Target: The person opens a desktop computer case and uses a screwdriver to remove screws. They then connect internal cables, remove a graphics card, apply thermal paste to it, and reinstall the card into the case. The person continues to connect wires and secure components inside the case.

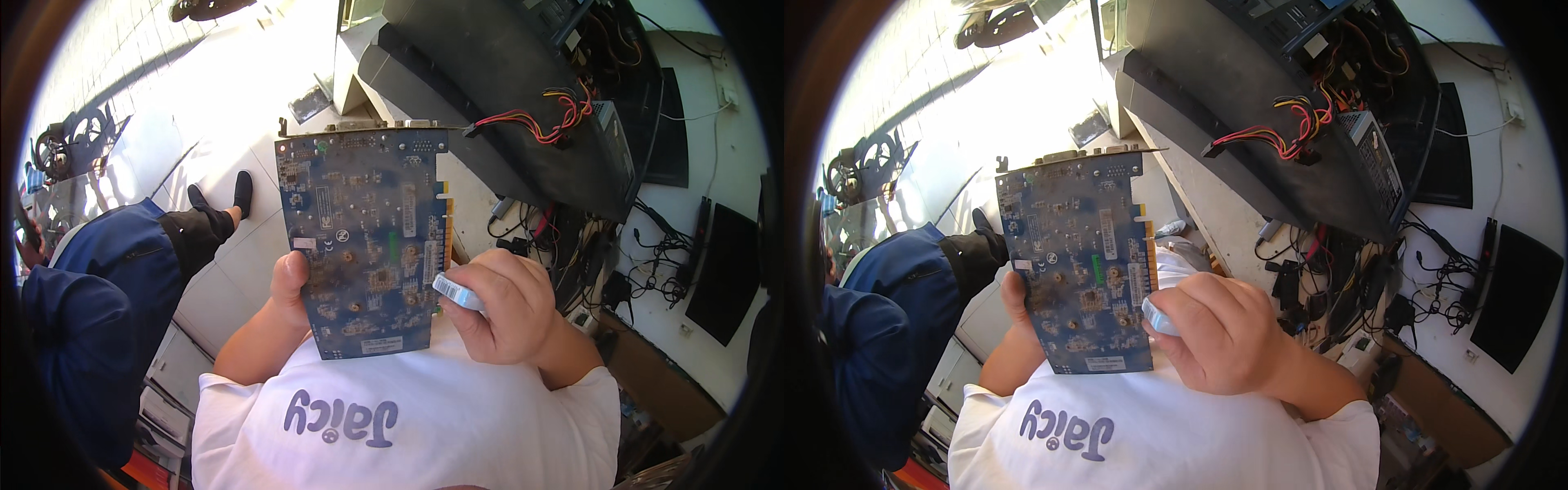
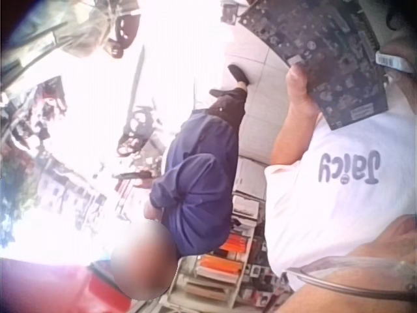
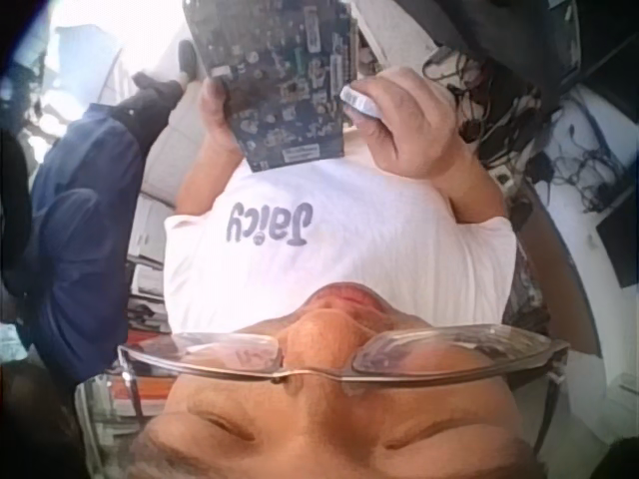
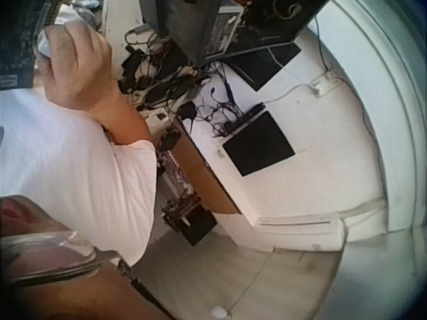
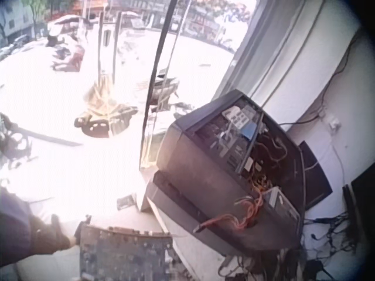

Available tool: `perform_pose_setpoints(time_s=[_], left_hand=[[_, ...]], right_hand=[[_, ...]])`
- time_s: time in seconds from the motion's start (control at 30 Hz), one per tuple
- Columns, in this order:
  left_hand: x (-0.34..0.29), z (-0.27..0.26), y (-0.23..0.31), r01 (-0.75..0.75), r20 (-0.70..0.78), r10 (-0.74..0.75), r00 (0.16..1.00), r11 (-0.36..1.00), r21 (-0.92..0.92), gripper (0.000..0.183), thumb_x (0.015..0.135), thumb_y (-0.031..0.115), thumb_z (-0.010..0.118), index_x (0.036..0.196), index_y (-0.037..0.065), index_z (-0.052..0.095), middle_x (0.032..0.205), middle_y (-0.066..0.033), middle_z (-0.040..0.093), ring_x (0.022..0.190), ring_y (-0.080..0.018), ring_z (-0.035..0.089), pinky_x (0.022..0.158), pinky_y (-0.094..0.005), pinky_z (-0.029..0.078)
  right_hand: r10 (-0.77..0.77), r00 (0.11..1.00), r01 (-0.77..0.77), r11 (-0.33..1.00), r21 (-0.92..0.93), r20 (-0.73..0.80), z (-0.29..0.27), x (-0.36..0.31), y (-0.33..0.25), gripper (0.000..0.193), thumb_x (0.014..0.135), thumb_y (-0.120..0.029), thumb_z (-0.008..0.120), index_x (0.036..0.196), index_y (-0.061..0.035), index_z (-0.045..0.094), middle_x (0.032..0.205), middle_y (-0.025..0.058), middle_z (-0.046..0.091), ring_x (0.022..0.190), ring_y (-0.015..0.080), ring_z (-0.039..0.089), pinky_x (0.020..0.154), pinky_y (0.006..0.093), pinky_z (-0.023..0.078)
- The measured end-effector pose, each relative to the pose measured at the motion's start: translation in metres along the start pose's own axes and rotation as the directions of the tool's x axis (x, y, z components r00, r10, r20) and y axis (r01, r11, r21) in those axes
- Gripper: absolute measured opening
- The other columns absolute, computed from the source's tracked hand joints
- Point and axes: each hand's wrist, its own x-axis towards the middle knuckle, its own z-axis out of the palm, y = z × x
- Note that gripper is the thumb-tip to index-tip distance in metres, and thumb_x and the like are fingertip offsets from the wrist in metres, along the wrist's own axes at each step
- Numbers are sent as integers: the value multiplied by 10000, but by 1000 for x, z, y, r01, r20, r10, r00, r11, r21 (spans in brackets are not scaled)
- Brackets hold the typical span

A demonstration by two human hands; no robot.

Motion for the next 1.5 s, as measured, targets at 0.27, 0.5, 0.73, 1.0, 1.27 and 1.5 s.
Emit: perform_pose_setpoints(time_s=[0.27, 0.5, 0.73, 1.0, 1.27, 1.5], left_hand=[[-1, 14, 6, 9, 21, -10, 1000, 999, 38, 933, 818, 458, 720, 1517, 23, 281, 1445, -239, 469, 1300, -346, 534, 1046, -482, 503], [-10, 14, 7, -1, -17, 2, 1000, 999, 49, 927, 820, 471, 701, 1514, 20, 283, 1435, -241, 476, 1288, -347, 544, 1031, -475, 516], [-21, -4, 10, -31, -40, 33, 999, 999, 41, 885, 850, 470, 677, 1500, 2, 299, 1417, -255, 494, 1235, -346, 589, 983, -466, 553], [-20, -20, 8, -58, 47, 67, 997, 984, -171, 845, 871, 451, 670, 1481, -20, 322, 1396, -269, 515, 1189, -349, 623, 950, -475, 572], [-14, -14, 16, -83, 4, 83, 997, 996, -46, 891, 837, 451, 680, 1497, -7, 293, 1413, -267, 487, 1227, -353, 594, 970, -470, 563], [-4, 7, 15, -99, -51, 100, 994, 995, 25, 920, 816, 456, 695, 1505, 5, 286, 1426, -261, 474, 1242, -355, 581, 983, -469, 554]], right_hand=[[-15, 992, 0, 992, -123, -123, 6, 24, 5, 257, 836, -63, 752, 1035, 18, 610, 814, 137, 617, 612, 246, 596, 511, 308, 457], [-4, 991, -7, 996, -84, -132, 7, 34, 5, 244, 828, -53, 726, 1018, 23, 593, 823, 134, 578, 614, 291, 591, 516, 353, 477], [-70, 997, 70, 998, -2, -23, 16, 7, -7, 249, 837, -36, 740, 1039, 12, 603, 796, 126, 593, 589, 232, 582, 499, 316, 459], [-50, 999, 49, 998, 42, 20, 18, 7, -14, 228, 852, -44, 737, 1032, 8, 606, 802, 119, 599, 580, 215, 575, 486, 299, 441], [-88, 993, 83, 995, 63, 79, 15, 13, -11, 317, 758, -47, 787, 1008, 25, 605, 773, 117, 602, 632, 227, 622, 529, 297, 474], [-80, 996, 78, 996, -46, -41, 5, 55, 18, 307, 756, -36, 775, 988, 4, 577, 802, 120, 564, 600, 281, 598, 497, 354, 486]])
